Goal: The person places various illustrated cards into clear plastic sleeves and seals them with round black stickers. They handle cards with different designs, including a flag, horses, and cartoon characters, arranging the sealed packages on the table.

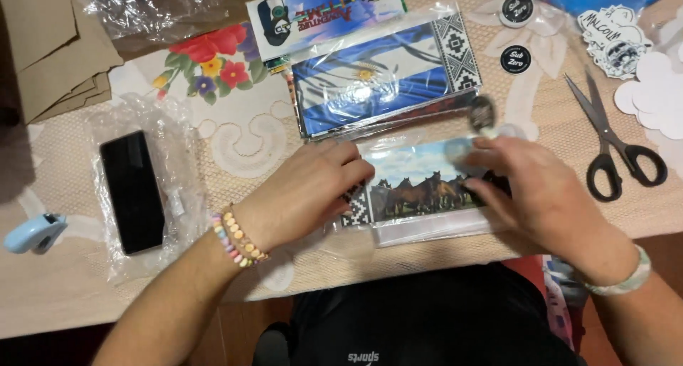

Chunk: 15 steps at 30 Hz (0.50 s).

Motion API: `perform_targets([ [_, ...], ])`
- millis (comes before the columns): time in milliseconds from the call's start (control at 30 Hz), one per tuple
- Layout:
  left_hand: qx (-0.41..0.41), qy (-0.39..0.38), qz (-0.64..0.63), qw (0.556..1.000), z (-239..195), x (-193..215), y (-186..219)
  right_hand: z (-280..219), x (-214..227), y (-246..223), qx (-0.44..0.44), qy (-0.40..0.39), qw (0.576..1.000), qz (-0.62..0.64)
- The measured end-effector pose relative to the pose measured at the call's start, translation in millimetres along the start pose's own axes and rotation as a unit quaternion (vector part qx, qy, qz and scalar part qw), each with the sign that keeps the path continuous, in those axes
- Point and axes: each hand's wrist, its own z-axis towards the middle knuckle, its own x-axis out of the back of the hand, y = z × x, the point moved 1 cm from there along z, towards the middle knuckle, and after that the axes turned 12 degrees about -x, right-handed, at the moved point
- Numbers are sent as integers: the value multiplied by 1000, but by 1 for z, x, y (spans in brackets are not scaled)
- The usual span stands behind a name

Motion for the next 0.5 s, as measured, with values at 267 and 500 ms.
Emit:
perform_targets([
  [267,-25,23,-83,996,16,2,-15,-11,-18,-5,22,-40,999,28],
  [500,-32,164,-185,968,55,6,-8,-6,-15,-6,-18,-43,997,69],
])
